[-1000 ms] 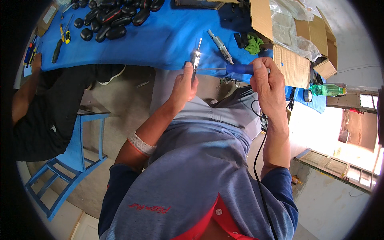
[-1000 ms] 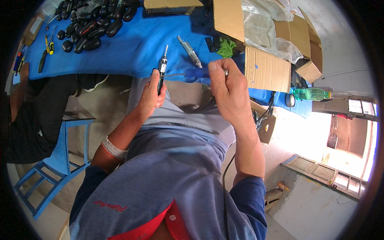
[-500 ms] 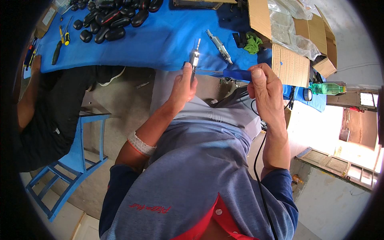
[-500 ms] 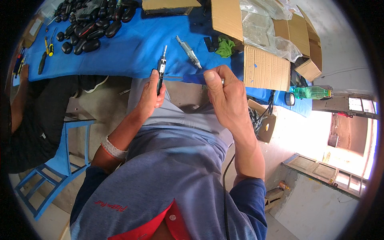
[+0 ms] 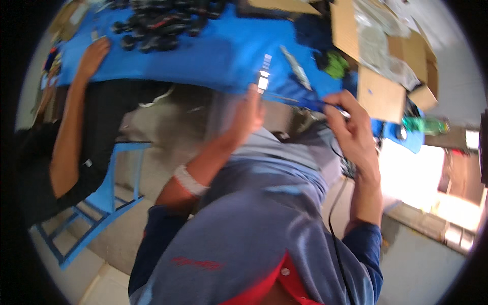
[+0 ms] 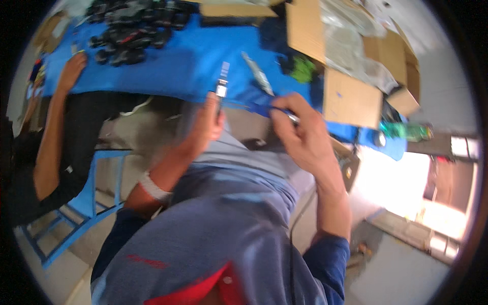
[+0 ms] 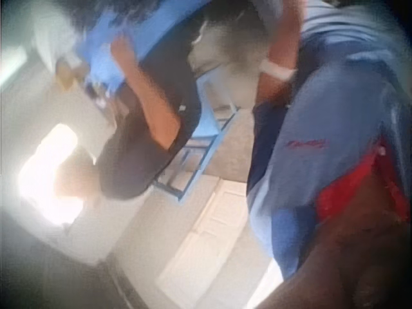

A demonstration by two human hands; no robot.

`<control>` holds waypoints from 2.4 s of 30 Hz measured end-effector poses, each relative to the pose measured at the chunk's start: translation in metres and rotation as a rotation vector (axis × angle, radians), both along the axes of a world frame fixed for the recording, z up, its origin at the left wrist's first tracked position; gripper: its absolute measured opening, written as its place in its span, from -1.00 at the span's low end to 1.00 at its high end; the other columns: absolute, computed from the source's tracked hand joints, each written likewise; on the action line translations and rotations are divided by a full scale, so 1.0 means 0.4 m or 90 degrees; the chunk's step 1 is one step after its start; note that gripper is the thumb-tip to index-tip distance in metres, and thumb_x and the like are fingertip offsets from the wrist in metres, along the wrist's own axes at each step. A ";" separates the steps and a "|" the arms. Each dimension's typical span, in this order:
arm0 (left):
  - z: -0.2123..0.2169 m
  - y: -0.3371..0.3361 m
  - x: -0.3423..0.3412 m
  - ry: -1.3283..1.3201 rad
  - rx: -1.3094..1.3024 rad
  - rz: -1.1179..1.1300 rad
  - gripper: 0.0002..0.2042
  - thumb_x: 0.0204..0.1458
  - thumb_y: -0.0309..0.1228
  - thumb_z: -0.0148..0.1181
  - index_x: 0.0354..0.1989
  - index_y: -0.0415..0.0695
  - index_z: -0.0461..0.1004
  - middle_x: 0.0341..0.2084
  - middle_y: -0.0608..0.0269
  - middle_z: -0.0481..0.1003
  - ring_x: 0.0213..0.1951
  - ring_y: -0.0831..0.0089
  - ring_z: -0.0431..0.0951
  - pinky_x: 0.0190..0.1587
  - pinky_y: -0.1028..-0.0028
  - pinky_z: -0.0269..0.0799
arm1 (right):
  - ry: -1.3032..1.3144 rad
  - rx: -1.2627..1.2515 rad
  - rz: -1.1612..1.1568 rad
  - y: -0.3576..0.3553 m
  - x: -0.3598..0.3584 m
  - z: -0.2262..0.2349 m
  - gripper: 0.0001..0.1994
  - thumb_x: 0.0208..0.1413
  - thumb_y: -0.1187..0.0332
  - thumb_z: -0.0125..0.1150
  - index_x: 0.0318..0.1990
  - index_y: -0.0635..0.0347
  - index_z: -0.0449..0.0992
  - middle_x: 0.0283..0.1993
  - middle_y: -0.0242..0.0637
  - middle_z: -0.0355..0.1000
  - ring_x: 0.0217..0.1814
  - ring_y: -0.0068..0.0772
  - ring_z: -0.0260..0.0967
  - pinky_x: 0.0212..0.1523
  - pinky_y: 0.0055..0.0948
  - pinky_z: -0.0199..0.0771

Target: The person uses hands and tools to assemble small electronic components, including using a screwdriver to tighten parts and picking up items from boxes.

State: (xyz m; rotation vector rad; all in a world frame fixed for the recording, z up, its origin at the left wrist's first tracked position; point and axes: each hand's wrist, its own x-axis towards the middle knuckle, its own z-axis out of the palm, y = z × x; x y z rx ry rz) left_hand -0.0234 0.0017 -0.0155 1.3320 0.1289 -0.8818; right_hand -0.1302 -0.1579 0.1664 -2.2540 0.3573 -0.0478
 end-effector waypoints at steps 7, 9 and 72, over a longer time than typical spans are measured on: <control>-0.035 -0.014 -0.007 -0.135 -0.015 0.018 -0.31 0.12 0.28 -0.25 -0.74 -0.13 0.27 -0.87 0.28 0.22 -0.77 0.44 0.29 -0.68 0.40 0.16 | -0.041 -0.071 -0.080 0.036 -0.003 -0.022 -0.69 0.32 0.22 -0.13 -0.35 0.28 0.38 -0.72 -0.39 0.10 -0.68 -0.59 0.04 -0.64 -0.47 0.02; -0.005 0.003 -0.004 -0.088 -0.041 0.003 -0.29 0.09 0.33 -0.27 -0.81 -0.09 0.22 -0.89 0.33 0.21 -0.81 0.46 0.25 -0.72 0.44 0.10 | -0.042 -0.110 -0.040 0.047 0.006 -0.005 -0.74 0.30 0.30 -0.08 -0.37 0.29 0.37 -0.69 -0.35 0.12 -0.66 -0.58 0.05 -0.62 -0.47 0.04; -0.022 -0.019 -0.007 -0.112 -0.006 0.014 -0.28 0.10 0.32 -0.29 -0.83 -0.09 0.16 -0.87 0.34 0.19 -0.76 0.46 0.23 -0.64 0.38 0.14 | -0.146 -0.174 0.059 0.063 -0.030 -0.014 -0.87 0.12 0.46 0.13 -0.26 0.34 0.36 -0.43 -0.08 0.41 -0.51 -0.26 0.33 -0.48 -0.37 0.29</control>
